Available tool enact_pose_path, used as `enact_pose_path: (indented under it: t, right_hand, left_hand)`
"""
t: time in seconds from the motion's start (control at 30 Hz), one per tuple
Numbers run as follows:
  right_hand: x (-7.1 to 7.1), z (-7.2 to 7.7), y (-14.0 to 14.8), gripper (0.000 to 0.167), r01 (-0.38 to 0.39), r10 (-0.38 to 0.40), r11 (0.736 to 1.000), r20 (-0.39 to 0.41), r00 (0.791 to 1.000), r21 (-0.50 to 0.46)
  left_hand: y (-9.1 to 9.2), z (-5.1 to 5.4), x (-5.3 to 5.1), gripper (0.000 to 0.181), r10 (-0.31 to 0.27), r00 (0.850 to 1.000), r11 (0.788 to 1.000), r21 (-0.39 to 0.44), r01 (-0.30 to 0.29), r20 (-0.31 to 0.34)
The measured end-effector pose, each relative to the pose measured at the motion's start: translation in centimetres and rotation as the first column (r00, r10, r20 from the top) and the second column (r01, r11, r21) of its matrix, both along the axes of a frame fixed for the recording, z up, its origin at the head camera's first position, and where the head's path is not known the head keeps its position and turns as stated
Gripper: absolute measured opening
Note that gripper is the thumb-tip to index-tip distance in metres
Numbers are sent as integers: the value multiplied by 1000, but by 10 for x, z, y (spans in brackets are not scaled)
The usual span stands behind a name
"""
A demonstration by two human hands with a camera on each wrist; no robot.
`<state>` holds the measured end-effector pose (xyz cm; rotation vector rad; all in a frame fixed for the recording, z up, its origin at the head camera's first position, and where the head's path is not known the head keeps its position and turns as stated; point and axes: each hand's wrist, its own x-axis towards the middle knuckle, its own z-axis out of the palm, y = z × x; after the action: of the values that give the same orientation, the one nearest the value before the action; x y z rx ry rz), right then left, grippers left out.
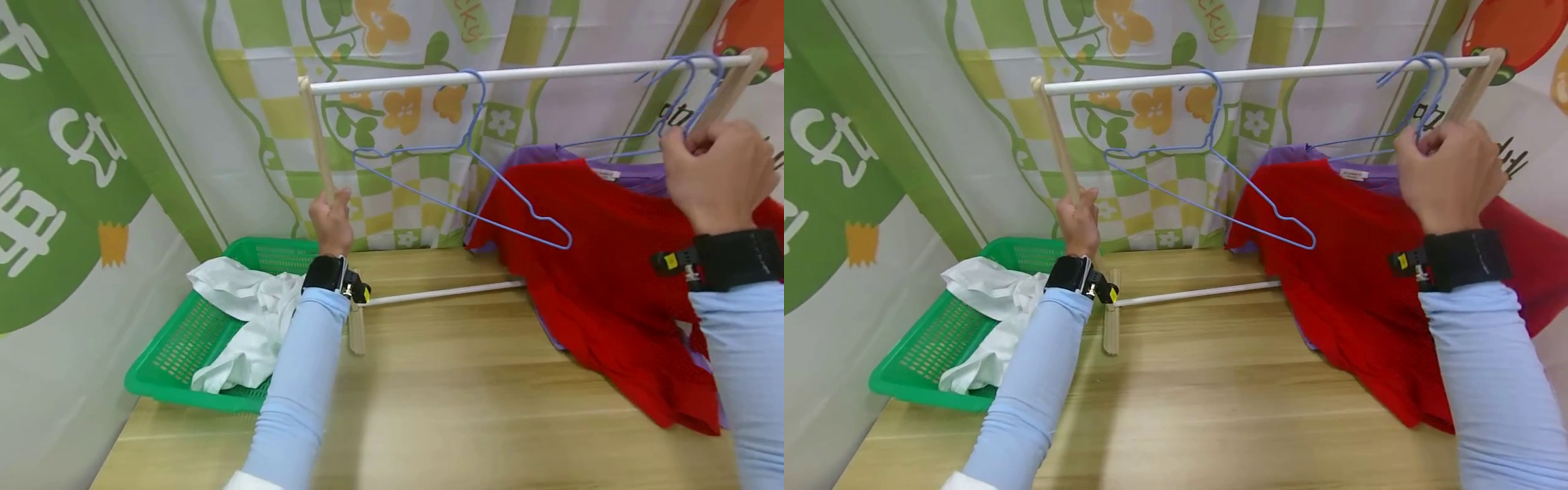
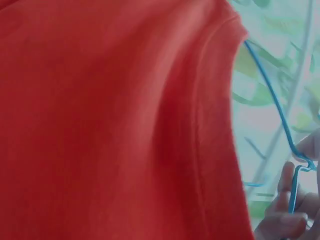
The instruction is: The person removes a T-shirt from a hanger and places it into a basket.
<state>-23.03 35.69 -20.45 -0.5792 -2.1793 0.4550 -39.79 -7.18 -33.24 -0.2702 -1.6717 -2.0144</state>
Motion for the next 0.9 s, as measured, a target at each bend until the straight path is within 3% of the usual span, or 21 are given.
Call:
enact_pose_path:
  t: [0.13, 0.3, 0.37, 0.47, 0.57, 0.67, 0.8, 0.9]
  right_hand:
    - [15, -62, 15, 48, -125, 127, 992, -77, 989, 28]
    - [45, -150, 15, 48, -241, 237, 970, -128, 963, -14]
    - [58, -181, 7, 47, -280, 271, 960, -184, 945, -24]
    - [70, -215, -11, 43, -354, 341, 935, -299, 891, 10]
    - [78, -226, -35, 42, -389, 394, 918, -321, 861, 81]
    - [80, -220, -65, 45, -406, 453, 890, -296, 841, 209]
    - [81, -203, -112, 51, -438, 559, 805, -265, 786, 399]
    - [83, -189, -147, 51, -497, 645, 731, -234, 728, 468]
  left_hand:
    - [-2, -1, 2, 33, 3, 1000, 1000, 24, -3, 1]
    - [-2, -1, 1, 34, -28, 1000, 999, 20, 27, 1]
    - [-1, 0, 1, 33, -31, 1000, 999, 11, 31, 4]
    - [-2, 3, 2, 32, -32, 999, 999, 15, 32, 5]
    - [-2, 3, 3, 32, -41, 999, 999, 23, 40, 14]
    - [-2, 5, 3, 31, -42, 999, 999, 15, 41, 26]
    - [-5, 6, 3, 29, -29, 999, 999, -37, 31, 43]
    - [-8, 7, 3, 28, -30, 998, 995, -90, 34, 50]
